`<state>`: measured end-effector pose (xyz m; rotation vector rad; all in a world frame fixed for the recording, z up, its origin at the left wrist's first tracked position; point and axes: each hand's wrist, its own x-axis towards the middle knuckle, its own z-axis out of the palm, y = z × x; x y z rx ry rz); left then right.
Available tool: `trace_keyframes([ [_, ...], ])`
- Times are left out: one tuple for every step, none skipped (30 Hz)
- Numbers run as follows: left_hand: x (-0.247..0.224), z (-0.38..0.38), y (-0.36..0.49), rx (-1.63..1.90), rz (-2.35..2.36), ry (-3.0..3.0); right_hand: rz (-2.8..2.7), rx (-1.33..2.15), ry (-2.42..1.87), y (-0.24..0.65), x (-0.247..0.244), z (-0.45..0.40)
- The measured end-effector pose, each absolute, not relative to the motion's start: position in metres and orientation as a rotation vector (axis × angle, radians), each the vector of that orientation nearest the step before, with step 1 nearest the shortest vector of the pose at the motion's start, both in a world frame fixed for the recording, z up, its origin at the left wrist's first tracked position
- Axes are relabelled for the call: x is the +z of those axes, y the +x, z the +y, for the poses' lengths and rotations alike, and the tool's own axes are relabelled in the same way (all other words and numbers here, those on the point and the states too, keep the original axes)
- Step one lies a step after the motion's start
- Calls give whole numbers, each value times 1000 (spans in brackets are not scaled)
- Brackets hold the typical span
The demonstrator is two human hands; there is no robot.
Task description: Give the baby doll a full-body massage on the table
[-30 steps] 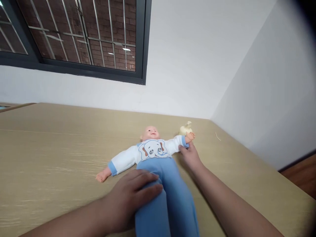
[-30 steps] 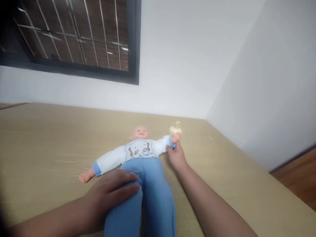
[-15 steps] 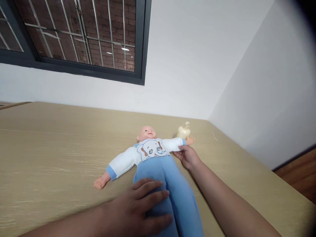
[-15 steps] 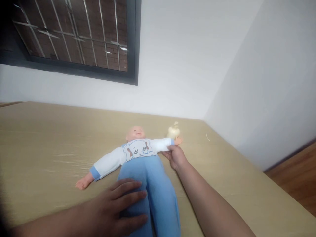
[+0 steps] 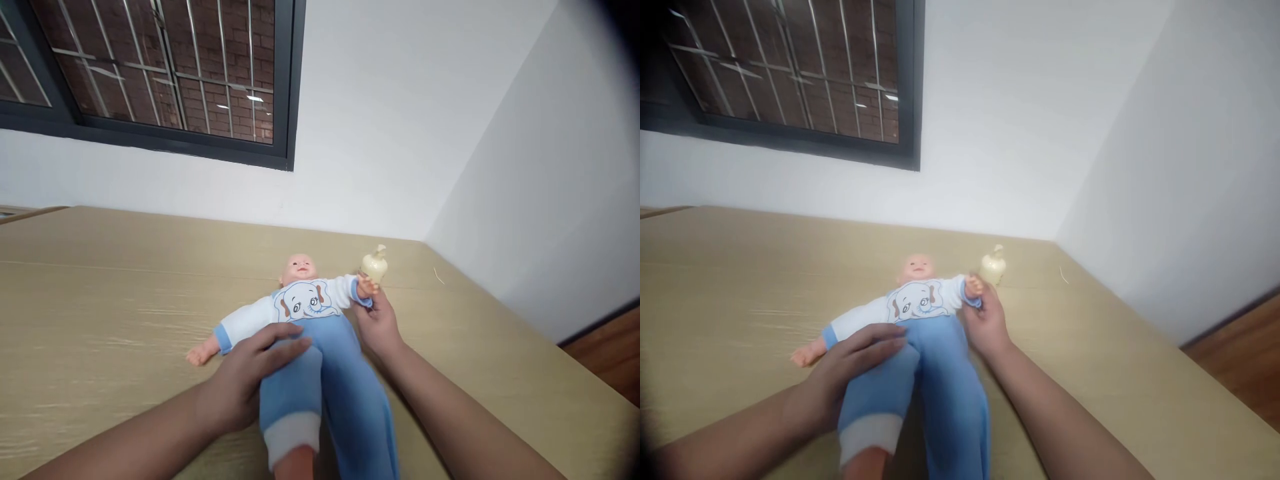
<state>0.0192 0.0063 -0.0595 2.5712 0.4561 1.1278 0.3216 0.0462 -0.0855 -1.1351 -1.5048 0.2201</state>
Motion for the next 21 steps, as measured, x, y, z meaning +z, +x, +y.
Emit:
trace_keyframes([
  [-60,9,19,1147,461,2531,-1577,160,-1143,319,-84,44],
  [-60,11,20,1170,475,2497,-1648,105,-1161,317,-83,42],
  [-60,13,21,1192,493,2472,-1720,61,-1186,315,-82,41],
  [-60,15,22,1209,505,2459,-1794,33,-1213,313,-81,40],
  [-60,16,23,1214,511,2453,-1872,17,-1235,311,-79,40],
  [-59,17,24,1209,511,2450,-1944,5,-1256,310,-78,40],
  [-59,18,26,1190,507,2447,-2009,-8,-1273,308,-76,40],
  [-58,18,27,1171,505,2444,-2062,-26,-1285,307,-75,40],
  [-57,19,28,1150,504,2442,-2103,-48,-1292,306,-74,40],
  [-56,20,29,1141,504,2441,-2130,-74,-1296,305,-73,40],
  [-55,21,30,1142,502,2443,-2146,-96,-1300,304,-72,40],
  [-55,21,31,1149,498,2447,-2153,-108,-1303,304,-72,39],
  [-55,22,32,1155,496,2448,-2154,-107,-1304,304,-72,39],
  [-55,22,32,1159,492,2447,-2144,-92,-1305,304,-72,38],
  [-55,21,32,1162,482,2448,-2125,-61,-1304,304,-73,38],
  [-55,20,31,1169,471,2451,-2095,-15,-1298,305,-73,38],
  [-55,19,31,1169,463,2458,-2053,41,-1284,306,-74,38],
  [-55,17,29,1171,458,2468,-1999,106,-1264,307,-75,39],
  [-55,15,28,1166,452,2482,-1926,179,-1240,308,-75,40],
  [-54,12,26,1163,445,2501,-1835,256,-1214,310,-76,42],
  [-54,10,25,1164,438,2525,-1731,329,-1191,312,-77,45],
])
